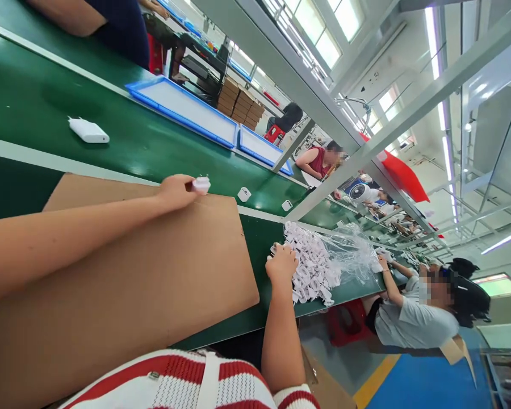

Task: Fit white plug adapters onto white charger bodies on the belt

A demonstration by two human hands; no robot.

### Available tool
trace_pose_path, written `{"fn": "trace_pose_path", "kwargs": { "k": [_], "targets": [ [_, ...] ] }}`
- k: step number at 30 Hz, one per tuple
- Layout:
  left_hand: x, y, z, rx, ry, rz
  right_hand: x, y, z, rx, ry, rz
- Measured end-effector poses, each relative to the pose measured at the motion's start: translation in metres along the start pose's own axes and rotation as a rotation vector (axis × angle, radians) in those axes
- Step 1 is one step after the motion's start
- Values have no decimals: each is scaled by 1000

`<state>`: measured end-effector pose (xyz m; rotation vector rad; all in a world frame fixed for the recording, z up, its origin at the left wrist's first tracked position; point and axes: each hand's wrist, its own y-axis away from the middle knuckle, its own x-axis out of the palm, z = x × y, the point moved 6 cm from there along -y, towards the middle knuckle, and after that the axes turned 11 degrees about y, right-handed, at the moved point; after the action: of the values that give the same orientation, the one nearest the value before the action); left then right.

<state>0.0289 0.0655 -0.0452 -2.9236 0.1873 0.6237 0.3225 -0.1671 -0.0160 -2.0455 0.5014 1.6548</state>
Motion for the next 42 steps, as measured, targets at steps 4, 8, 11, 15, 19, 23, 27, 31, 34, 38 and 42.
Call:
{"fn": "trace_pose_path", "kwargs": {
  "k": [4, 8, 11, 15, 19, 23, 27, 31, 34, 38, 42],
  "targets": [
    [-25, -38, 15, -77, -142, -104, 15, -7, -11, 27, -66, -19],
    [-22, -43, 22, -39, -167, -182, 30, -13, -9, -24, -321, -249],
    [-15, -34, 22, 82, -104, -294, 34, -12, -8, -64, -584, -399],
    [-9, -15, 7, 322, -69, -405, 35, -12, -2, -13, -1019, -374],
    [28, -21, -26, 470, -168, -108, 32, -11, 13, 4, -1342, -171],
    [78, -53, -38, 227, -201, 132, 29, -9, 16, 46, -1486, -81],
    [100, -69, -46, 111, -180, 163, 35, -7, 15, 60, -1593, -3],
    [92, -47, -59, 200, -185, 146, 40, -6, 16, 40, -1644, 42],
    [86, -3, -67, 352, -217, 207, 37, -4, 18, 8, -1669, 25],
    [83, 66, -57, 395, -230, 312, 33, 0, 26, -99, -1597, 65],
    [82, 108, -37, 335, -124, 374, 29, 3, 35, -175, -1517, 59]
  ]
}}
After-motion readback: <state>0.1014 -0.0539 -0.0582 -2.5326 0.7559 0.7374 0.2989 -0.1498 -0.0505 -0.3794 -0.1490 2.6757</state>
